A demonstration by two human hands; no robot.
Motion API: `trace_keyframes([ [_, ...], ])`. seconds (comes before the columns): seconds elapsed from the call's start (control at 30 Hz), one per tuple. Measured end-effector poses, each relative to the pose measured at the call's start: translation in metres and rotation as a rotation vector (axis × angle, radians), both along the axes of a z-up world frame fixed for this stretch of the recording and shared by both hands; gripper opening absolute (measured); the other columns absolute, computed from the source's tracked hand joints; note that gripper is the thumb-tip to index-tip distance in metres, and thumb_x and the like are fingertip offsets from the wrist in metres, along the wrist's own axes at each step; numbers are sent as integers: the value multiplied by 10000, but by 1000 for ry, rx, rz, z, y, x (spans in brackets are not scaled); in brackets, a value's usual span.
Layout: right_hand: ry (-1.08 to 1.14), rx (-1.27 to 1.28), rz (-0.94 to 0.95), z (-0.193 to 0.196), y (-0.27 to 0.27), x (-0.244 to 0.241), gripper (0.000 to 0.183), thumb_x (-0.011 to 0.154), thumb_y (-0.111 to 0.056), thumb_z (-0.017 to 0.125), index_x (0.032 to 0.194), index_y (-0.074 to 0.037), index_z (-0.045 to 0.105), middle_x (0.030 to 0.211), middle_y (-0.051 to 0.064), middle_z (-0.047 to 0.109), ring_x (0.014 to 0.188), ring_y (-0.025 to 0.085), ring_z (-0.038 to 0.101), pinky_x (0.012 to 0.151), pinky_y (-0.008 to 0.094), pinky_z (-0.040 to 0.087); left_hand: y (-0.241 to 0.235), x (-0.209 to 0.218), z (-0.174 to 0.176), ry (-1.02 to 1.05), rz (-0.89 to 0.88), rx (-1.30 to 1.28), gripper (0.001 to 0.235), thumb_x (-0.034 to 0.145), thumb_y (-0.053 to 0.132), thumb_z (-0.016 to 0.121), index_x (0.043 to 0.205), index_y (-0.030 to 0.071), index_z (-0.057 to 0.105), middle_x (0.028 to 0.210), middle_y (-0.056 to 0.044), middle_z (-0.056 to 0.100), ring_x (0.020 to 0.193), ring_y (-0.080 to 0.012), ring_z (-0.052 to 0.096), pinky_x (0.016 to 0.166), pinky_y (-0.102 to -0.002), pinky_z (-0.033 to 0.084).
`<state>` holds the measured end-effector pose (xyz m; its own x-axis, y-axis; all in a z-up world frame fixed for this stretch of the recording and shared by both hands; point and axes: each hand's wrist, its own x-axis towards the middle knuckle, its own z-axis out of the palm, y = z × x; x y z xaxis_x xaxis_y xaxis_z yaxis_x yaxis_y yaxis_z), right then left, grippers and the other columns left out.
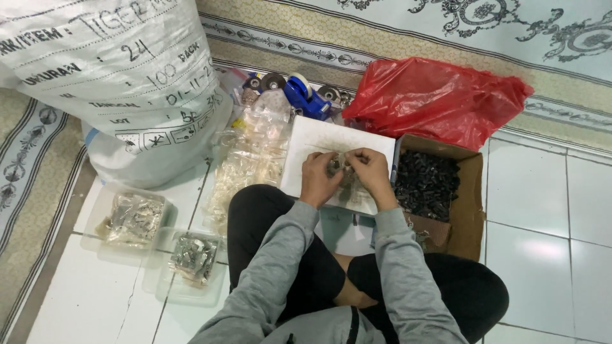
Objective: The person sits on the floor and repeatedly picks small metal hardware pieces from a cardboard box, places them into small clear plastic bags, and sets the filled bags aside. The person handles the items one at a time or in small groups, using only their hands.
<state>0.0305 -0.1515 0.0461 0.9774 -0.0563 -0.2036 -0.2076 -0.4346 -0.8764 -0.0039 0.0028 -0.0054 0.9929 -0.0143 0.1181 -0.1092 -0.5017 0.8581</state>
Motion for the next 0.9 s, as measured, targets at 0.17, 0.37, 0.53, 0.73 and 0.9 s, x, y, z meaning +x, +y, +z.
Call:
trace_keyframes([
  [0.17,39,-278,-17,-25,-30,-9,435,867,-216,770,1212,39,697,1064,275,719,1011,397,715,800,473,583,11,-3,23,43,131,-92,405,921,233,717,1280,47,693,1162,-136,729,1168,-310,584,1021,-441,444],
  [0.37,-32,-448,51,-9,21,-44,452,811,-66,734,1224,105,665,1113,319,605,1080,529,648,920,560,565,16,-1,33,49,310,-125,395,896,174,735,1252,7,690,1099,-181,729,1046,-337,633,935,-447,523],
  [0.53,-91,-430,108,-37,27,-26,409,895,-28,677,1298,43,659,1156,276,610,1115,477,641,953,532,537,20,1,27,53,391,-116,385,887,174,753,1231,8,700,1080,-178,733,1007,-328,650,899,-432,548],
  [0.73,-388,-635,315,-39,37,-9,466,854,-184,732,1308,-91,682,1279,211,612,1207,443,589,962,518,520,20,4,22,79,423,-166,397,874,181,775,1234,25,710,1088,-160,742,1013,-307,657,910,-411,559],
  [0.9,-488,-630,450,-72,19,-1,269,1008,-192,584,1200,-116,758,1206,177,683,1191,374,609,994,442,486,21,3,28,84,459,-203,383,890,183,764,1240,37,708,1087,-156,741,1008,-301,663,896,-411,558],
])
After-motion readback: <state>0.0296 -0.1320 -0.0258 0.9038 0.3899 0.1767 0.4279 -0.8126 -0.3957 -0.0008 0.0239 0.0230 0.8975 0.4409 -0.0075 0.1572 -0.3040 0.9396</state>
